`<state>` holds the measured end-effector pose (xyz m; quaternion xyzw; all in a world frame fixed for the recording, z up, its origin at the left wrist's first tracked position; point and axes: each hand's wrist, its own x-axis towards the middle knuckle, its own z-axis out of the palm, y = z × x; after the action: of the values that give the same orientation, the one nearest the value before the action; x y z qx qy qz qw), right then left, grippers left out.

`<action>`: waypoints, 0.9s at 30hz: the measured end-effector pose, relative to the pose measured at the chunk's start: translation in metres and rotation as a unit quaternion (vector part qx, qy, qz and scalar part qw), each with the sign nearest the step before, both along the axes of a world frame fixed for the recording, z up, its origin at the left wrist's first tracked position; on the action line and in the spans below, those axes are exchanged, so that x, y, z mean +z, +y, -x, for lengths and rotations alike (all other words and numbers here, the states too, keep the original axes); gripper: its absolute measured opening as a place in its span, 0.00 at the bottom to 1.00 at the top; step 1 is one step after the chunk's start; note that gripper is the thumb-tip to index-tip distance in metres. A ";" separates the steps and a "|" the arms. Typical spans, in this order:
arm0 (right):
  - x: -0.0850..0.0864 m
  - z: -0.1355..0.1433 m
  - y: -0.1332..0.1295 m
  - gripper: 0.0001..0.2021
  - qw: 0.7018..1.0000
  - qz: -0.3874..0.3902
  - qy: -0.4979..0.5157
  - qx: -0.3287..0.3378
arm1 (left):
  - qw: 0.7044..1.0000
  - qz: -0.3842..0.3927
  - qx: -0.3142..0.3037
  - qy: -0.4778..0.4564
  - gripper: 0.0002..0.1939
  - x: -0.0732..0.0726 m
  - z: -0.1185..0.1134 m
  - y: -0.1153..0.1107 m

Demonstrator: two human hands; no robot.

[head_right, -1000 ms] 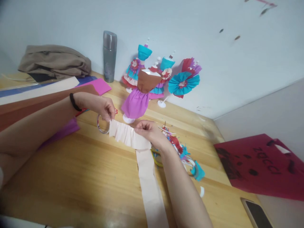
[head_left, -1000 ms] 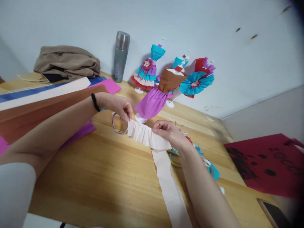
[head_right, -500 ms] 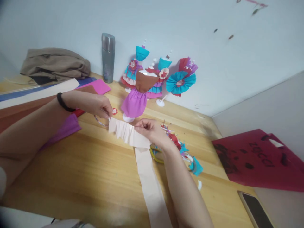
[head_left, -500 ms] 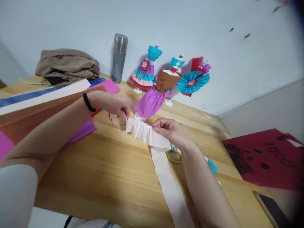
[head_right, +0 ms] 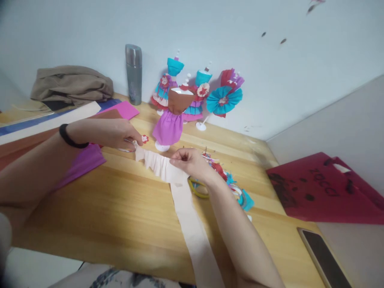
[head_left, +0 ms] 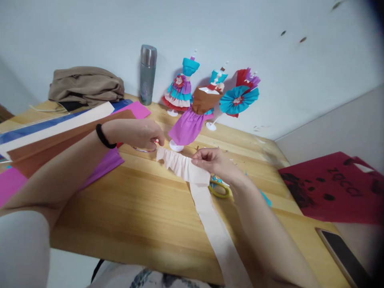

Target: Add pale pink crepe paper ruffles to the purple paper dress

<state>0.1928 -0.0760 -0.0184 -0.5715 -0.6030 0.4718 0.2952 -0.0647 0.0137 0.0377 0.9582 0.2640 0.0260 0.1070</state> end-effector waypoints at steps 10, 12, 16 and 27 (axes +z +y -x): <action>-0.024 -0.021 -0.024 0.16 0.997 -0.020 -0.048 0.048 | 0.989 0.134 0.065 -0.013 0.14 -0.036 0.006 -0.043; -0.027 -0.024 -0.031 0.15 0.994 -0.032 -0.073 0.071 | 0.985 0.166 0.052 -0.017 0.15 -0.049 0.008 -0.050; -0.027 -0.025 -0.044 0.13 0.986 -0.055 -0.116 0.107 | 0.980 0.197 0.018 0.005 0.13 -0.066 0.012 -0.060; -0.037 -0.028 -0.055 0.14 0.971 -0.052 -0.186 0.142 | 0.964 0.258 0.067 0.015 0.13 -0.073 0.012 -0.072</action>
<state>0.2210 -0.1314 -0.0554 -0.5415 -0.7460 0.3624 0.1371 -0.0771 -0.0583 -0.0354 0.8786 0.3270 -0.0503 0.3444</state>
